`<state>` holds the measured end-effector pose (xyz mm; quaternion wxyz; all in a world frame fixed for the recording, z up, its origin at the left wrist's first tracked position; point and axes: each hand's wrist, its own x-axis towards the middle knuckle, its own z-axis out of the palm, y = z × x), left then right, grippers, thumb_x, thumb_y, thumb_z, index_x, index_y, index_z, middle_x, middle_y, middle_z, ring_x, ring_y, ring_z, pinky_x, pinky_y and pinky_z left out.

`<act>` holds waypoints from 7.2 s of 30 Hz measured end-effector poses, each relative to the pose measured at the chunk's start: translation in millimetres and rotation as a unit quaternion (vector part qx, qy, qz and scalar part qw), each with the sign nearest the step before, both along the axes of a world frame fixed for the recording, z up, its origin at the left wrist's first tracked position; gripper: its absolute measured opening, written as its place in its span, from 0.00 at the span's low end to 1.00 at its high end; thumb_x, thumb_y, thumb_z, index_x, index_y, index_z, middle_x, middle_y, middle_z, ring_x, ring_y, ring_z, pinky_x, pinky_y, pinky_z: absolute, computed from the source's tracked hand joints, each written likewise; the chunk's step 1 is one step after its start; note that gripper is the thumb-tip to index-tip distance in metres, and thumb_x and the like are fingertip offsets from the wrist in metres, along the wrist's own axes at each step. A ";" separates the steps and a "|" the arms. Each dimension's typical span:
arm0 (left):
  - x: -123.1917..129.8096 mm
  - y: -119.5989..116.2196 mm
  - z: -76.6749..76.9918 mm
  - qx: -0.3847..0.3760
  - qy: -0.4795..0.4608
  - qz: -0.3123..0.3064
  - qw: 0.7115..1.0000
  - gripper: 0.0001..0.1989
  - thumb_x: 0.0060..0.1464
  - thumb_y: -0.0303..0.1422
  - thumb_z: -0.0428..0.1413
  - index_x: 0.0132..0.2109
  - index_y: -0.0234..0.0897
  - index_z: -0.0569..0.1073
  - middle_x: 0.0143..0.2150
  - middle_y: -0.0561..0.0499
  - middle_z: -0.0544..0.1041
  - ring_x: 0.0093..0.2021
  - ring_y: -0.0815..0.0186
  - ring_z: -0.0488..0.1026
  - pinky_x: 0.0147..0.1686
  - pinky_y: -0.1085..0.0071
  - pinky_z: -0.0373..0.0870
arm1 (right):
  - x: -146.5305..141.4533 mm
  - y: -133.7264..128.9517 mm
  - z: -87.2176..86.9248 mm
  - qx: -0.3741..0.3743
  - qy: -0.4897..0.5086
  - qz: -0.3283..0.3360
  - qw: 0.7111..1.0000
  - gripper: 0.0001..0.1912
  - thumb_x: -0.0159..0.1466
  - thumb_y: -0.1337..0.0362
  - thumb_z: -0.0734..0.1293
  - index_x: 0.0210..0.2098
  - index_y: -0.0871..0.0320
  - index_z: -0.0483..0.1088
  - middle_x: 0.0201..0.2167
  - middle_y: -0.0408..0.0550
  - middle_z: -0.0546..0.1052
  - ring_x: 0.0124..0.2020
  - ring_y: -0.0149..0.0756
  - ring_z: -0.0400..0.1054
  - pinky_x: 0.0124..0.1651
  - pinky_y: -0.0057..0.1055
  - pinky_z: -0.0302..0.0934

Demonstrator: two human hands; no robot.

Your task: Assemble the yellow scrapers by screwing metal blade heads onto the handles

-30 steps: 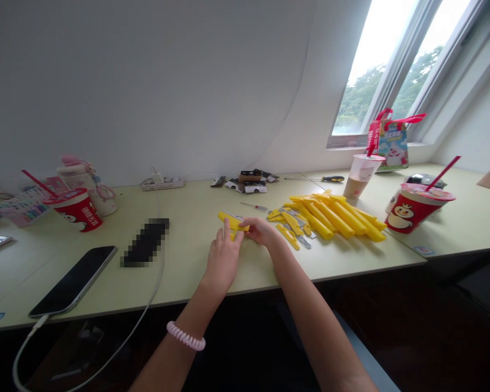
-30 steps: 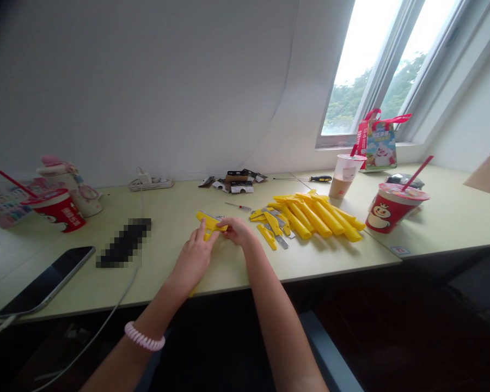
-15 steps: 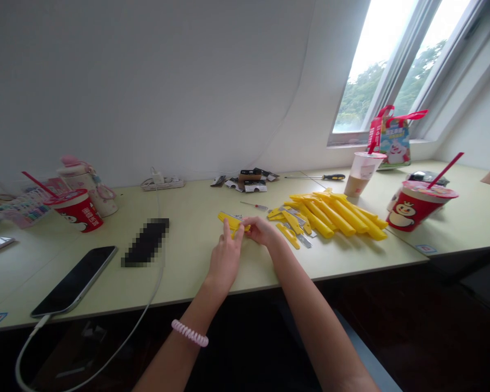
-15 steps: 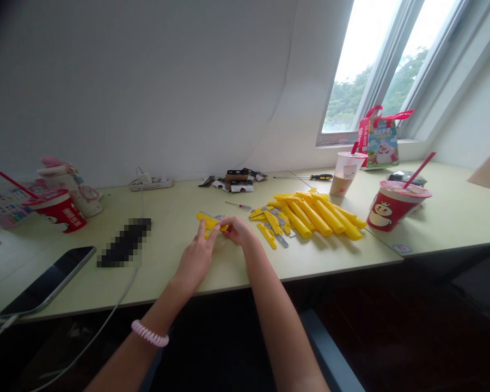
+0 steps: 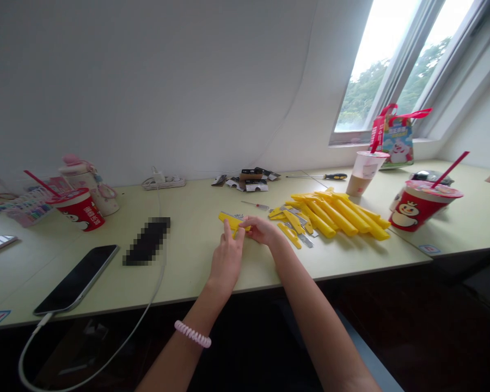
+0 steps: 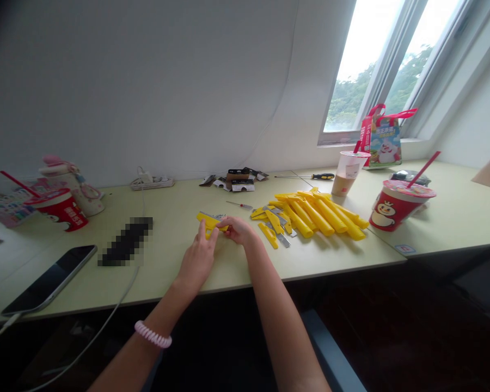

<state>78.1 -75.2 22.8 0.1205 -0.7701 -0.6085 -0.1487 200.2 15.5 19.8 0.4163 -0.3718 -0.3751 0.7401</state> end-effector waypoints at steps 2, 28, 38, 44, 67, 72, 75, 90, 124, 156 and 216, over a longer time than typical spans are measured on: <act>0.2 -0.2 0.2 0.004 0.002 -0.004 1.000 0.25 0.52 0.19 0.38 0.57 0.37 0.58 0.61 0.31 0.51 0.45 0.57 0.69 0.34 0.65 0.70 | 0.1 0.3 -0.5 0.000 0.006 0.002 1.000 0.11 0.42 0.76 0.68 0.20 0.58 0.63 0.20 0.39 0.67 0.24 0.25 0.61 0.24 0.22 0.56; -4.3 1.8 -3.7 0.004 -0.004 0.002 1.000 0.29 0.51 0.19 0.39 0.61 0.37 0.54 0.59 0.31 0.53 0.48 0.54 0.67 0.38 0.63 0.69 | -1.3 2.6 -4.6 0.078 -0.017 -0.033 0.996 0.06 0.45 0.69 0.70 0.21 0.63 0.68 0.19 0.39 0.67 0.18 0.19 0.55 0.20 0.19 0.51; -8.4 2.5 -1.5 -0.010 -0.046 -0.001 0.999 0.27 0.51 0.21 0.44 0.59 0.42 0.57 0.59 0.36 0.53 0.46 0.57 0.69 0.39 0.65 0.68 | -2.7 3.8 -7.9 0.072 -0.029 -0.052 0.996 0.06 0.45 0.69 0.70 0.20 0.62 0.66 0.17 0.39 0.65 0.19 0.21 0.56 0.20 0.20 0.51; -17.7 7.6 -0.5 -0.018 -0.124 -0.033 0.992 0.27 0.50 0.21 0.45 0.57 0.41 0.59 0.59 0.38 0.53 0.46 0.57 0.69 0.41 0.63 0.67 | -5.0 0.5 -2.6 0.095 -0.012 -0.044 0.994 0.13 0.50 0.55 0.68 0.26 0.60 0.67 0.21 0.42 0.68 0.21 0.25 0.60 0.23 0.22 0.54; -43.0 90.7 1.5 -0.313 -0.847 -0.171 0.394 0.37 0.42 0.17 0.52 0.59 0.46 0.55 0.38 0.48 0.70 0.27 0.76 0.69 0.22 0.84 0.65 | -14.3 16.3 -23.5 0.341 -0.620 -0.189 0.681 0.06 0.57 0.64 0.62 0.29 0.56 0.70 0.35 0.47 0.69 0.38 0.34 0.61 0.32 0.27 0.51; -45.8 88.8 -2.5 -0.322 -0.847 -0.152 0.394 0.36 0.43 0.18 0.52 0.59 0.45 0.56 0.40 0.47 0.70 0.26 0.77 0.69 0.23 0.84 0.66 | -12.5 13.6 -23.7 0.343 -0.612 -0.198 0.684 0.06 0.57 0.66 0.62 0.27 0.57 0.70 0.34 0.49 0.69 0.40 0.37 0.61 0.34 0.28 0.53; -46.9 88.5 -6.1 -0.328 -0.846 -0.164 0.387 0.35 0.44 0.18 0.53 0.59 0.44 0.57 0.38 0.47 0.70 0.27 0.77 0.69 0.24 0.85 0.66 | -6.7 13.0 -21.9 0.321 -0.572 -0.254 0.711 0.06 0.56 0.65 0.62 0.27 0.58 0.70 0.34 0.49 0.69 0.40 0.38 0.61 0.36 0.29 0.54; -47.3 80.6 -4.9 -0.411 -0.770 -0.196 0.447 0.32 0.45 0.21 0.52 0.58 0.42 0.57 0.31 0.50 0.70 0.24 0.76 0.69 0.24 0.82 0.67 | -2.4 16.2 -17.6 0.309 -0.436 -0.255 0.806 0.06 0.52 0.64 0.64 0.27 0.60 0.71 0.35 0.47 0.69 0.31 0.30 0.63 0.37 0.28 0.59; -51.2 86.8 -10.5 -0.335 -0.844 -0.161 0.387 0.34 0.43 0.18 0.53 0.57 0.45 0.58 0.42 0.46 0.68 0.27 0.78 0.68 0.22 0.85 0.65 | 25.6 34.2 -15.6 0.327 -0.604 -0.282 0.670 0.14 0.59 0.65 0.56 0.33 0.60 0.73 0.34 0.52 0.73 0.38 0.38 0.61 0.42 0.32 0.52; -43.8 70.2 5.1 -0.337 -0.848 -0.133 0.387 0.34 0.45 0.17 0.49 0.59 0.44 0.54 0.41 0.45 0.69 0.24 0.79 0.66 0.21 0.85 0.64 | 31.8 -2.1 -18.4 0.387 -0.617 -0.159 0.666 0.06 0.56 0.70 0.61 0.28 0.57 0.69 0.32 0.47 0.71 0.35 0.33 0.62 0.34 0.26 0.52; -44.8 90.1 -14.0 -0.357 -0.835 -0.157 0.387 0.35 0.42 0.19 0.54 0.56 0.46 0.54 0.43 0.43 0.67 0.25 0.78 0.66 0.19 0.84 0.59 | 36.5 47.8 -28.4 0.365 -0.661 -0.341 0.561 0.07 0.56 0.65 0.61 0.28 0.60 0.70 0.39 0.63 0.70 0.47 0.52 0.56 0.47 0.50 0.46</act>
